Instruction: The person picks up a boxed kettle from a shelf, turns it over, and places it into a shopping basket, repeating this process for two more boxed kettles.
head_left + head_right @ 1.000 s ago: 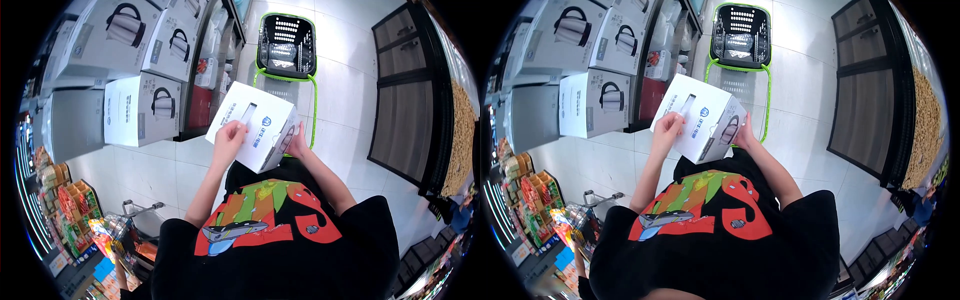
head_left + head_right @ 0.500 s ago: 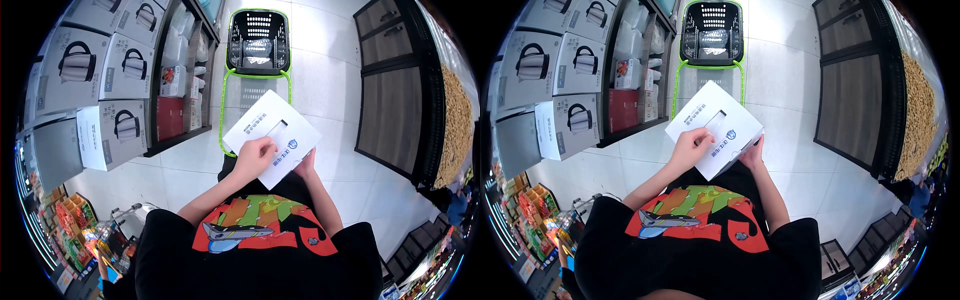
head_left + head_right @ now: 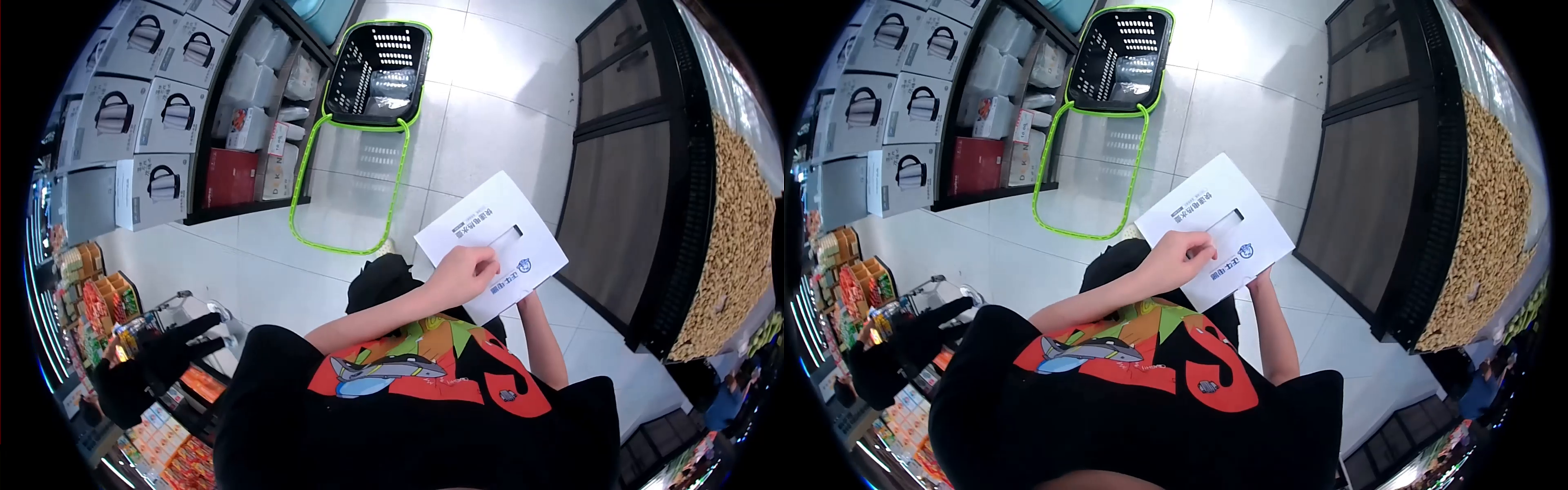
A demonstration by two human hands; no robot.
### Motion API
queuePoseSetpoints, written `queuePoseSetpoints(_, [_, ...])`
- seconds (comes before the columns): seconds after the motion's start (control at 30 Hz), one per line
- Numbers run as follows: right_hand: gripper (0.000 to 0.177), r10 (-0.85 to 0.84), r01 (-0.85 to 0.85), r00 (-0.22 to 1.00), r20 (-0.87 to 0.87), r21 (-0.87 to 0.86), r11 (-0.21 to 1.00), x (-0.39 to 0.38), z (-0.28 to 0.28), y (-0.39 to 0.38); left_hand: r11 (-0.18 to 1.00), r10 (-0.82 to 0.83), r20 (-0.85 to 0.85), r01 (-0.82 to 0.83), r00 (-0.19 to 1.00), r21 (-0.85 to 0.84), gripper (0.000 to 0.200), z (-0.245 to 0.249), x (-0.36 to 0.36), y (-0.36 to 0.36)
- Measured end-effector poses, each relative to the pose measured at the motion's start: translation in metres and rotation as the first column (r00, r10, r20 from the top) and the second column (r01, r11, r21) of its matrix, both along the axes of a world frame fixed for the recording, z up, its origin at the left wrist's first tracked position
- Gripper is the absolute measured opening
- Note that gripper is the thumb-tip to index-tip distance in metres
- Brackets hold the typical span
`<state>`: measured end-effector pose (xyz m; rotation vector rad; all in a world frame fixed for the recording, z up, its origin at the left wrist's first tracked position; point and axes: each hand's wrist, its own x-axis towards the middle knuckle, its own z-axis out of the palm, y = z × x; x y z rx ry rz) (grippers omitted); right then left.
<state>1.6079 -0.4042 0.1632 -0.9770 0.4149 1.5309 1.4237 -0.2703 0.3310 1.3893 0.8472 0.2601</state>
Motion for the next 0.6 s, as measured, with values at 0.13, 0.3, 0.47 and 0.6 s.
queuePoseSetpoints(0.13, [0.069,-0.010,0.014,0.994,0.108,-0.041,0.999,0.039,0.027,0.016,1.000,-0.003,0.015,0.003,1.000,0.018,0.013,-0.004,0.030,0.002])
queuePoseSetpoints(0.3, [0.075,0.036,-0.028,0.998,-0.042,0.171,0.985,0.055,0.043,0.055,0.991,0.128,0.108,-0.131,0.986,0.018,0.014,-0.005,0.051,0.038])
queuePoseSetpoints(0.47, [0.080,0.213,-0.196,0.969,-0.127,0.140,0.971,0.048,0.054,0.123,0.937,0.328,0.049,-0.332,0.943,0.111,0.015,0.002,0.058,0.081])
queuePoseSetpoints(0.6, [0.080,0.314,-0.302,0.923,-0.224,0.087,0.949,0.067,0.013,0.176,0.875,0.473,0.044,-0.475,0.880,0.088,0.015,-0.012,0.053,0.119])
